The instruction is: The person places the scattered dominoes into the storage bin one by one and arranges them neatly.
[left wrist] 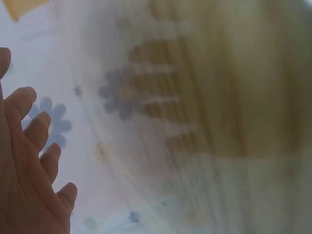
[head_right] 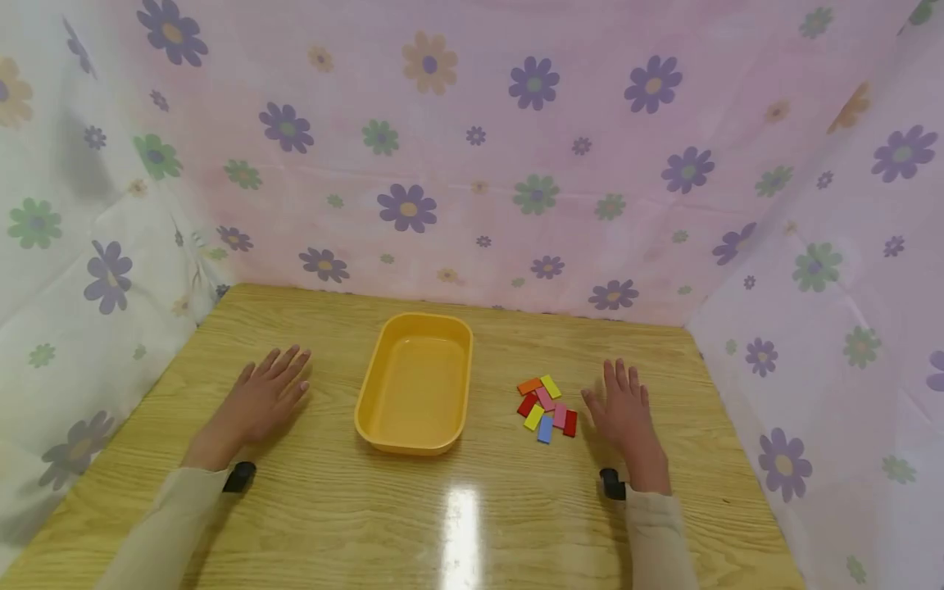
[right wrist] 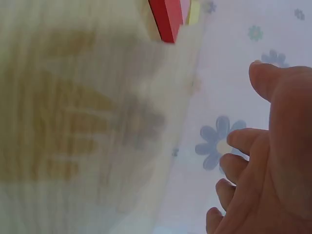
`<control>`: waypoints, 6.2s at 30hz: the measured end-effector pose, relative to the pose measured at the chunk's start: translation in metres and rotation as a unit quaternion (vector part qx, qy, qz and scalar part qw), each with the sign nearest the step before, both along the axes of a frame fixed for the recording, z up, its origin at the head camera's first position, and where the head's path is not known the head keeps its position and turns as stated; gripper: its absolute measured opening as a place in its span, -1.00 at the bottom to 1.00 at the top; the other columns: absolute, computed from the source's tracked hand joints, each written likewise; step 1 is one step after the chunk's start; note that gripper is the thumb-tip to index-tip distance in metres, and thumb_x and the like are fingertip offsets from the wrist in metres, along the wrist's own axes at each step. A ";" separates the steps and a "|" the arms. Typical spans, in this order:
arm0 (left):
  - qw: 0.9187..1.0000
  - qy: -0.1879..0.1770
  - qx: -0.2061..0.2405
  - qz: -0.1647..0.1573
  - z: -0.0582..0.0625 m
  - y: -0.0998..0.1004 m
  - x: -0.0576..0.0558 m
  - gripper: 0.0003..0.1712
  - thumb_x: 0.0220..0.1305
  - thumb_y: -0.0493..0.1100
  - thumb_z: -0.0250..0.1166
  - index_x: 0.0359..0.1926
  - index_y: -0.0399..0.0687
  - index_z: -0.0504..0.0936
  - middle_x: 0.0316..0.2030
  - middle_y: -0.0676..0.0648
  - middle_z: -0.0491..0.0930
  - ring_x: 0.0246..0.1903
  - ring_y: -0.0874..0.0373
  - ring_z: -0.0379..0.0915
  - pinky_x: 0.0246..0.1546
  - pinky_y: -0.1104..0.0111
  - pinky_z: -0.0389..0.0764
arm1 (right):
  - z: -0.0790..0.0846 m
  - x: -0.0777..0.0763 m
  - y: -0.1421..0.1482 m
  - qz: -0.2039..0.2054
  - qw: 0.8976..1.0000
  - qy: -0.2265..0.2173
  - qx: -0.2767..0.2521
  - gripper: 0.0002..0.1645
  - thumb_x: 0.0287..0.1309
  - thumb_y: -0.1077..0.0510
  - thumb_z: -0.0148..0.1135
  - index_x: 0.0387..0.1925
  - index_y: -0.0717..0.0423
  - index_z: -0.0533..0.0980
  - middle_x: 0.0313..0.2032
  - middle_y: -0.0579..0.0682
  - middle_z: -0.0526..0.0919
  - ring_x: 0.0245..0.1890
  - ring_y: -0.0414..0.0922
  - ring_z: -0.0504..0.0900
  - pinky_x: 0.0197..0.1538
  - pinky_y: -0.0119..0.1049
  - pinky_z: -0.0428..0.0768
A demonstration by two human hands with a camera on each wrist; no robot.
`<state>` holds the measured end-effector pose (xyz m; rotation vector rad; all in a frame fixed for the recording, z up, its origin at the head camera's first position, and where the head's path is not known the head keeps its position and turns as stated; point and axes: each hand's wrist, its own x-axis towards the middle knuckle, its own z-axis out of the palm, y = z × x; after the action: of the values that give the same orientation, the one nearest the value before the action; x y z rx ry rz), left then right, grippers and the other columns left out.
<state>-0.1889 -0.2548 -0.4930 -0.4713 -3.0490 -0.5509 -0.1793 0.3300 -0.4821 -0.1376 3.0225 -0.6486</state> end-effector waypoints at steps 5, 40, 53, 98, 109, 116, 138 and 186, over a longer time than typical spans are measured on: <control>1.000 0.009 -0.012 -0.025 0.003 0.012 0.010 -0.31 0.63 0.09 -0.08 0.58 -0.14 0.14 0.56 -0.28 0.08 0.53 -0.37 -0.10 0.44 -0.35 -0.11 | -0.002 0.009 -0.014 0.013 1.000 -0.007 0.004 -0.06 0.55 -0.14 -0.04 0.55 0.45 -0.08 0.53 0.51 -0.17 0.52 0.50 -0.24 0.43 0.50 -0.19; 0.988 0.067 -0.006 -0.136 0.015 0.090 -0.003 -0.26 0.56 0.14 0.06 0.57 -0.09 0.19 0.58 -0.11 0.10 0.58 -0.16 -0.09 0.52 -0.19 -0.09 | -0.006 0.036 -0.047 -0.015 0.999 -0.020 0.034 -0.22 0.25 -0.14 0.38 0.14 0.49 0.48 0.08 0.45 0.52 0.06 0.36 0.45 0.10 0.25 0.52; 0.990 0.053 0.014 -0.128 0.004 0.090 -0.002 -0.28 0.58 0.16 0.00 0.59 -0.01 0.15 0.59 -0.06 0.07 0.58 -0.13 -0.11 0.53 -0.19 -0.11 | -0.011 0.020 -0.035 -0.005 0.999 -0.036 -0.008 -0.45 0.21 0.19 0.41 0.14 0.43 0.51 -0.07 0.33 0.59 -0.06 0.21 0.52 0.06 0.16 0.56; 0.991 0.045 0.029 -0.123 0.002 0.092 0.003 -0.25 0.58 0.13 0.01 0.62 -0.01 0.07 0.61 -0.05 0.00 0.59 -0.11 -0.13 0.54 -0.15 -0.12 | -0.009 0.003 -0.016 0.031 0.994 -0.050 -0.092 -0.77 0.22 0.32 0.38 -0.11 0.36 0.58 -0.23 0.15 0.65 -0.27 -0.01 0.54 -0.11 -0.05 0.60; 0.990 0.050 0.034 -0.125 0.001 0.092 0.003 -0.26 0.58 0.13 0.02 0.62 -0.01 0.08 0.61 -0.06 0.00 0.59 -0.12 -0.12 0.54 -0.16 -0.11 | -0.005 0.006 -0.018 0.043 0.994 -0.021 -0.100 -0.77 0.24 0.31 0.38 -0.10 0.36 0.59 -0.18 0.19 0.66 -0.17 0.08 0.61 -0.03 0.04 0.62; 0.990 0.055 0.032 -0.127 0.003 0.093 0.003 -0.26 0.58 0.12 0.02 0.61 -0.02 0.10 0.60 -0.06 0.01 0.59 -0.13 -0.10 0.53 -0.16 -0.09 | -0.002 0.009 -0.020 0.026 0.993 -0.008 -0.117 -0.72 0.24 0.33 0.36 -0.04 0.38 0.58 -0.12 0.25 0.65 -0.15 0.10 0.64 -0.04 0.04 0.68; 0.990 0.050 0.034 -0.129 0.003 0.094 0.002 -0.26 0.59 0.09 0.02 0.60 -0.09 0.10 0.60 -0.10 0.01 0.58 -0.17 -0.10 0.53 -0.18 -0.09 | -0.010 0.012 -0.031 -0.068 0.949 0.003 -0.308 -0.54 0.15 0.23 0.50 0.04 0.39 0.61 0.00 0.30 0.69 -0.21 -0.24 0.67 -0.19 -0.50 0.65; 0.992 0.035 0.033 -0.118 0.003 0.097 0.002 -0.26 0.60 0.14 -0.03 0.62 0.00 0.04 0.62 -0.04 -0.04 0.60 -0.08 -0.18 0.55 -0.14 -0.15 | -0.028 0.007 -0.074 -0.095 0.875 0.028 -0.474 -0.54 0.21 0.26 0.44 0.07 0.47 0.60 -0.22 -0.19 0.81 -0.28 -0.35 0.76 -0.30 -0.38 0.74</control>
<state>-0.1869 -0.1576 -0.4905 -0.8376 -2.9157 -0.6255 -0.1726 0.2558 -0.5100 0.1181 2.4618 -2.0972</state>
